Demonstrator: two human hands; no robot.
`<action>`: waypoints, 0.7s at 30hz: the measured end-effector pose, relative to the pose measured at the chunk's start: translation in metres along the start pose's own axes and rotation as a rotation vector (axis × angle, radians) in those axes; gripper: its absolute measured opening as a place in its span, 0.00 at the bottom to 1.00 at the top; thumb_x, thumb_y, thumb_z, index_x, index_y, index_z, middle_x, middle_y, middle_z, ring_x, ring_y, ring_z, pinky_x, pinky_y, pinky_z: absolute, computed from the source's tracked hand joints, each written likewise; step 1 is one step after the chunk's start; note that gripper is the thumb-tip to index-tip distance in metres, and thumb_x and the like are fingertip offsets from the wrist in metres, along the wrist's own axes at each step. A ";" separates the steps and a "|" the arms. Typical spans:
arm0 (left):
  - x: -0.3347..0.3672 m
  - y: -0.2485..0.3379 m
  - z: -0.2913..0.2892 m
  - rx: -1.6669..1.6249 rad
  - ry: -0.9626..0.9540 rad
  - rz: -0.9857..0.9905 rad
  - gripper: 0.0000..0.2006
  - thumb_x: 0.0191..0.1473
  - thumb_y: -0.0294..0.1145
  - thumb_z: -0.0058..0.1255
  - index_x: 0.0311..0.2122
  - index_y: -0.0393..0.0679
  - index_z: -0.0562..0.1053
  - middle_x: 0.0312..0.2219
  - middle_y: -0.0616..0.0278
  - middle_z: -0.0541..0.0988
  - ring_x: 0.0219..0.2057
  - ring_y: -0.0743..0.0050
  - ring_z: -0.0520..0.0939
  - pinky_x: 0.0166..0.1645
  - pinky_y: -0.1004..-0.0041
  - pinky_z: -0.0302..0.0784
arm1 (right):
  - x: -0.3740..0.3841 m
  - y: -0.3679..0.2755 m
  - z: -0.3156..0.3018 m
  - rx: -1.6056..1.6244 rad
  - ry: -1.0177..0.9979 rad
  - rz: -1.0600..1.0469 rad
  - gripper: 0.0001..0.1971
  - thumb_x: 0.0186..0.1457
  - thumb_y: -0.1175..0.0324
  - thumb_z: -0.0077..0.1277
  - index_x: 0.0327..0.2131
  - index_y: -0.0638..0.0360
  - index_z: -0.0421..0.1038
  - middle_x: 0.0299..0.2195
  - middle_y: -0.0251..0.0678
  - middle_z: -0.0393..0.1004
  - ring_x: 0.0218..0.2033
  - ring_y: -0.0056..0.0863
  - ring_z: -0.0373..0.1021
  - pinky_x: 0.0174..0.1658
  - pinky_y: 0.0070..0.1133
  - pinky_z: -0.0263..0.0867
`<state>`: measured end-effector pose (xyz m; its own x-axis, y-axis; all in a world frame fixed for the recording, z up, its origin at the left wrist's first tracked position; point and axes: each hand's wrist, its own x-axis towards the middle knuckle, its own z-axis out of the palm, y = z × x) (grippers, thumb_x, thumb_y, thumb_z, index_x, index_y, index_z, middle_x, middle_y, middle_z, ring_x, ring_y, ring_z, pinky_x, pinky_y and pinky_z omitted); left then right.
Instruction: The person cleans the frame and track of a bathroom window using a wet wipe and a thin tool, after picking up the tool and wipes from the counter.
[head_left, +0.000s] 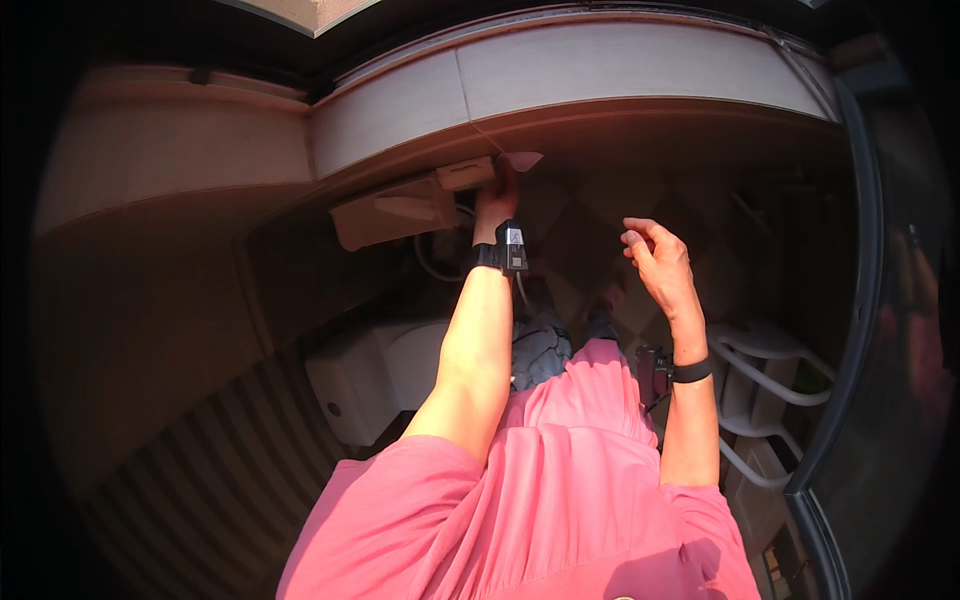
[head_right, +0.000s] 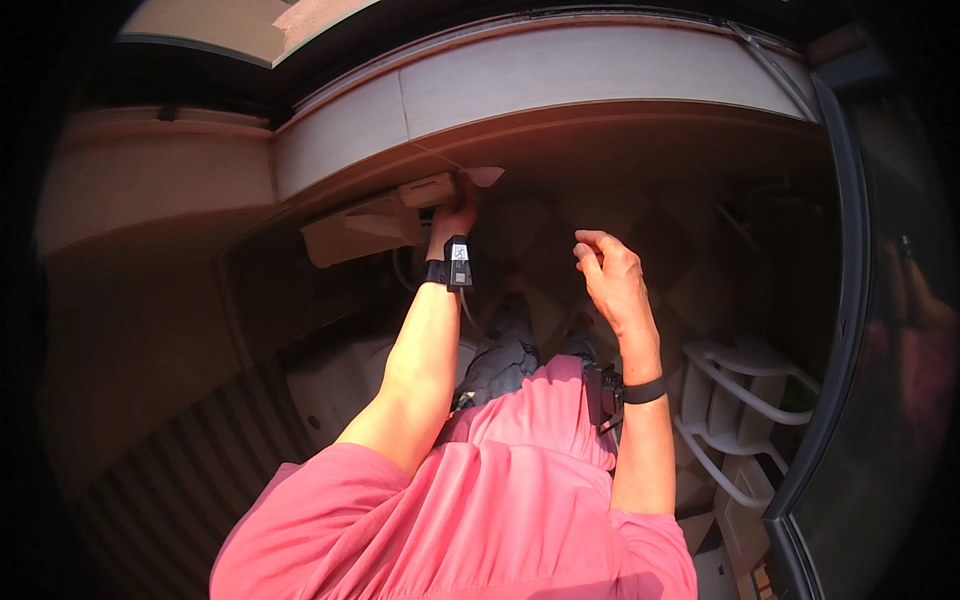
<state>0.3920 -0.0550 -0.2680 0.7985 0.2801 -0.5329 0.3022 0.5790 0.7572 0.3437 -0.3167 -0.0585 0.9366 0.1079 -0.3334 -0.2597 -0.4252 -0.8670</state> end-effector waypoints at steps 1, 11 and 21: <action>0.003 -0.001 0.002 0.288 -0.030 0.145 0.16 0.59 0.29 0.27 0.49 0.35 0.63 0.45 0.51 0.69 0.47 0.61 0.70 0.48 0.66 0.71 | 0.000 0.002 -0.001 -0.008 0.005 -0.001 0.12 0.52 0.70 0.45 0.39 0.65 0.70 0.29 0.42 0.75 0.27 0.25 0.72 0.34 0.20 0.67; 0.039 -0.055 -0.032 -1.389 -0.397 -0.263 0.18 0.55 0.22 0.27 0.48 0.29 0.64 0.41 0.50 0.74 0.46 0.60 0.72 0.54 0.65 0.64 | -0.008 0.016 -0.009 -0.063 0.051 0.052 0.13 0.51 0.70 0.44 0.39 0.65 0.70 0.29 0.42 0.75 0.27 0.26 0.72 0.34 0.20 0.67; -0.002 0.046 0.006 -1.521 0.219 -0.420 0.13 0.57 0.27 0.31 0.39 0.36 0.70 0.32 0.49 0.75 0.33 0.59 0.77 0.37 0.68 0.78 | 0.008 -0.031 -0.006 -0.055 -0.011 -0.161 0.12 0.52 0.70 0.45 0.38 0.66 0.70 0.28 0.41 0.74 0.27 0.26 0.72 0.33 0.20 0.67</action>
<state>0.4076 -0.0338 -0.2298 0.6682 -0.0675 -0.7409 -0.4137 0.7939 -0.4455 0.3608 -0.3078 -0.0317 0.9622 0.1883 -0.1967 -0.0933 -0.4506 -0.8878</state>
